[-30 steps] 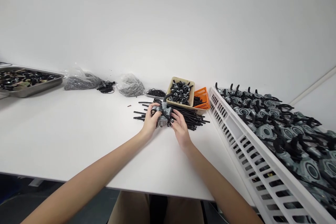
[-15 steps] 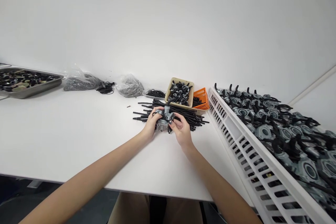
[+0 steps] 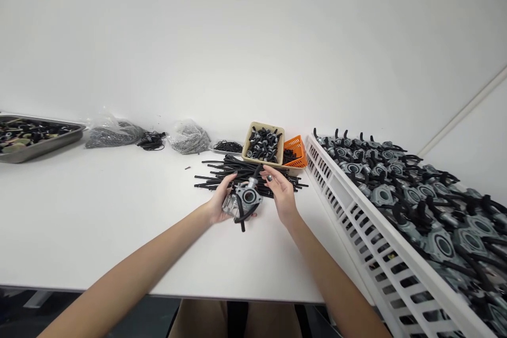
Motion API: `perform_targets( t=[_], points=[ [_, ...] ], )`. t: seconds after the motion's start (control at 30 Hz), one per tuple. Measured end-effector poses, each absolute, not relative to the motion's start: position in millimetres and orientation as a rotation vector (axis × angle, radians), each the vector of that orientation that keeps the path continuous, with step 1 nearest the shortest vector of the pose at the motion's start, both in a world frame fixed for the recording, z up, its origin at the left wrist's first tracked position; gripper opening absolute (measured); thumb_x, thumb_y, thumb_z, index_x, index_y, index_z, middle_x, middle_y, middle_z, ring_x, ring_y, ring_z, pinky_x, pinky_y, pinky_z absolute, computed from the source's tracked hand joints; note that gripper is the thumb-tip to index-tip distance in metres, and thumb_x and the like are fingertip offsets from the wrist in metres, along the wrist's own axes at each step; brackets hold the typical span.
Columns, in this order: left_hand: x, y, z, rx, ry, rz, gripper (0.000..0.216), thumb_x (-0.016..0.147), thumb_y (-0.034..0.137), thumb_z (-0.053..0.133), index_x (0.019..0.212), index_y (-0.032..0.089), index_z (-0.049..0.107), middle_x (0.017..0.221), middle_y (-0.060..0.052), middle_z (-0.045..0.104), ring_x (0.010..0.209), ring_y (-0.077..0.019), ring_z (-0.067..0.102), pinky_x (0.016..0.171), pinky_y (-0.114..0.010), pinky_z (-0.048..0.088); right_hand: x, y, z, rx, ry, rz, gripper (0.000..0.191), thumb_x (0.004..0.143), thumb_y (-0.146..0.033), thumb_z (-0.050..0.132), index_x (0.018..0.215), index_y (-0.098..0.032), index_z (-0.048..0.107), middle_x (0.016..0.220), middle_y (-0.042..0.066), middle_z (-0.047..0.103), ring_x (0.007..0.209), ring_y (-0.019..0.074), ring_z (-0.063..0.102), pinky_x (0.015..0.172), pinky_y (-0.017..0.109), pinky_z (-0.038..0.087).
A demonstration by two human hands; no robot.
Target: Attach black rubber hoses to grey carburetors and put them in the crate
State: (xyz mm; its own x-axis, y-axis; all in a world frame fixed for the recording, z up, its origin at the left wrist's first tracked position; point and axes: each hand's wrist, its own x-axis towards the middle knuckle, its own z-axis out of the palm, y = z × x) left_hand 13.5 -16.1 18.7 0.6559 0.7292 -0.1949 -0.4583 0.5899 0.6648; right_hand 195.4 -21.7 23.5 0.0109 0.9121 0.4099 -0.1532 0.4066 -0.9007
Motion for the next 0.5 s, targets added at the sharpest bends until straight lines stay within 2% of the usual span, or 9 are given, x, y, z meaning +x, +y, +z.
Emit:
perform_targets(
  t=[0.2, 0.33, 0.5],
  points=[
    [14.4, -20.6, 15.0, 0.7, 0.504, 0.546, 0.06, 0.081, 0.065, 0.047, 0.102, 0.011, 0.062, 0.071, -0.011, 0.071, 0.062, -0.0303, 0.069, 0.065, -0.047, 0.056, 194.5, -22.7, 20.2, -0.602, -1.37, 1.137, 0.021, 0.078, -0.04, 0.073, 0.087, -0.021, 0.072, 0.1, 0.005, 0.063, 0.081, 0.0162, 0.06, 0.066, 0.026, 0.05],
    [13.9, -21.3, 16.7, 0.706, 0.518, 0.543, 0.057, 0.079, 0.067, 0.048, 0.094, 0.013, 0.062, 0.071, -0.011, 0.071, 0.061, -0.0297, 0.069, 0.064, -0.046, 0.055, 194.6, -19.4, 16.4, -0.541, -1.384, 1.124, 0.018, 0.079, -0.039, 0.073, 0.083, -0.021, 0.071, 0.097, 0.005, 0.06, 0.084, 0.0159, 0.058, 0.066, 0.025, 0.049],
    [13.6, -22.9, 17.6, 0.778, 0.469, 0.543, 0.06, 0.08, 0.068, 0.046, 0.081, 0.011, 0.064, 0.067, -0.012, 0.071, 0.06, -0.0289, 0.068, 0.061, -0.04, 0.055, 190.7, -20.2, 15.7, -0.6, -1.347, 1.142, 0.025, 0.076, -0.044, 0.074, 0.083, -0.02, 0.07, 0.087, 0.003, 0.059, 0.071, 0.0137, 0.058, 0.068, 0.029, 0.052]
  ],
)
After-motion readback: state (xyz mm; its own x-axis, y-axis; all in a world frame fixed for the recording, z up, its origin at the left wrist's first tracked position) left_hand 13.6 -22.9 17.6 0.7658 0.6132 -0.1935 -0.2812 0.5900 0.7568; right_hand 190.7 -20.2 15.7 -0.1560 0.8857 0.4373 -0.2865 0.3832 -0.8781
